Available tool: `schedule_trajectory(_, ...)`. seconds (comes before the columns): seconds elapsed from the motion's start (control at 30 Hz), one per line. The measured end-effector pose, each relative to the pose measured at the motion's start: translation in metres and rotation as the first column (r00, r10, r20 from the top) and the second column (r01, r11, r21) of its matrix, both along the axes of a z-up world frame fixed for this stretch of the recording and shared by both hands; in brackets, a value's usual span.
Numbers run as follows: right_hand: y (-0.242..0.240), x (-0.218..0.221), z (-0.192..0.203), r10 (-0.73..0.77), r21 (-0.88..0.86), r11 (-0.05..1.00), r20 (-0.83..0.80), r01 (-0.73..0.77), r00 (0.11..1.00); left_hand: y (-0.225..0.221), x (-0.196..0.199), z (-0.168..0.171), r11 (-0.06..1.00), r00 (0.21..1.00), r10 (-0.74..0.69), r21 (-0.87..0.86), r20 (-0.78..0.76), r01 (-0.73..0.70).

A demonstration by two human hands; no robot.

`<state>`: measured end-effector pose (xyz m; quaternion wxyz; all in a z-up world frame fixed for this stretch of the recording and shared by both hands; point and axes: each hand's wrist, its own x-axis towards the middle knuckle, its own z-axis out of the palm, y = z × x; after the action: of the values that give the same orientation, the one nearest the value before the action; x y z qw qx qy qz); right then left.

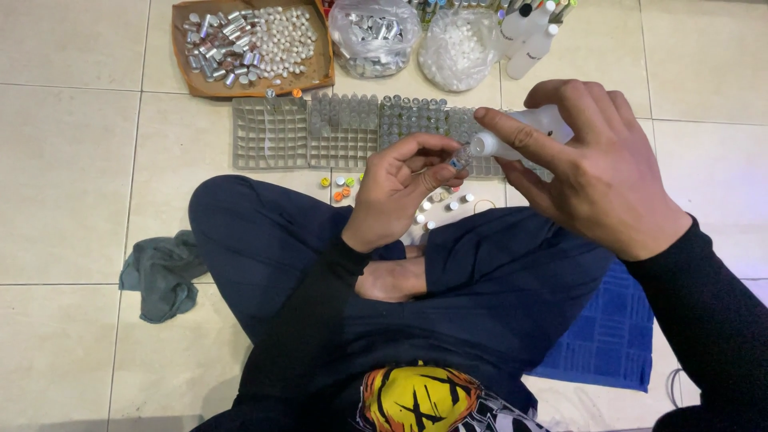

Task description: The person fills small glass bottles with liquid from a larger squeeze bottle, places plastic caps on them, and secures the caps by hand.

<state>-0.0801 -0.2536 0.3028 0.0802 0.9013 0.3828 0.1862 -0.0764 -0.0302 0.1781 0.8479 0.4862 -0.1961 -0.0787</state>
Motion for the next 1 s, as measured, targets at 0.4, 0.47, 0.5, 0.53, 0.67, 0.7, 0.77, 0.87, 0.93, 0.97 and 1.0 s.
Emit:
schedule_trajectory(0.4,0.000,-0.003,0.006,0.001,0.007,1.000,-0.009,-0.001,1.000,-0.002,-0.001,0.002,1.000,1.000,-0.014,0.002,0.002,0.014)
schedule_trajectory(0.47,0.002,-0.004,0.008,-0.001,0.008,1.000,-0.011,0.001,1.000,-0.002,-0.001,0.003,1.000,1.000,-0.013,0.002,-0.001,0.013)
schedule_trajectory(0.5,0.002,-0.004,0.009,-0.002,0.009,1.000,-0.013,0.002,1.000,-0.002,-0.001,0.003,1.000,1.000,-0.013,0.002,-0.005,0.013)
schedule_trajectory(0.53,0.003,-0.004,0.010,-0.003,0.008,1.000,-0.013,0.003,1.000,-0.003,-0.001,0.003,1.000,1.000,-0.013,0.001,-0.004,0.013)
schedule_trajectory(0.67,0.002,-0.004,0.011,-0.003,0.017,1.000,-0.013,0.003,1.000,-0.003,0.000,0.001,0.999,1.000,-0.023,-0.027,0.001,0.023)
schedule_trajectory(0.7,0.002,-0.005,0.011,-0.004,0.015,1.000,-0.014,0.004,1.000,-0.004,-0.001,0.001,0.999,1.000,-0.029,-0.032,-0.002,0.029)
schedule_trajectory(0.77,0.002,-0.005,0.012,-0.011,0.006,1.000,-0.008,0.011,1.000,-0.003,-0.001,0.004,0.999,1.000,-0.031,-0.029,0.002,0.031)
schedule_trajectory(0.87,0.002,-0.007,0.012,-0.014,0.001,1.000,-0.007,0.014,1.000,-0.003,-0.002,0.005,0.999,1.000,-0.031,-0.027,0.003,0.032)
schedule_trajectory(0.93,0.002,-0.007,0.013,-0.008,0.004,1.000,-0.006,0.008,1.000,-0.003,-0.002,0.006,0.999,1.000,-0.029,-0.028,0.004,0.029)
schedule_trajectory(0.97,0.002,-0.007,0.013,-0.005,0.011,1.000,-0.005,0.005,1.000,-0.003,-0.003,0.007,0.999,1.000,-0.029,-0.022,0.003,0.029)
schedule_trajectory(1.0,0.002,-0.007,0.013,-0.002,0.018,1.000,-0.005,0.002,1.000,-0.003,-0.003,0.008,0.999,1.000,-0.029,-0.016,0.001,0.029)
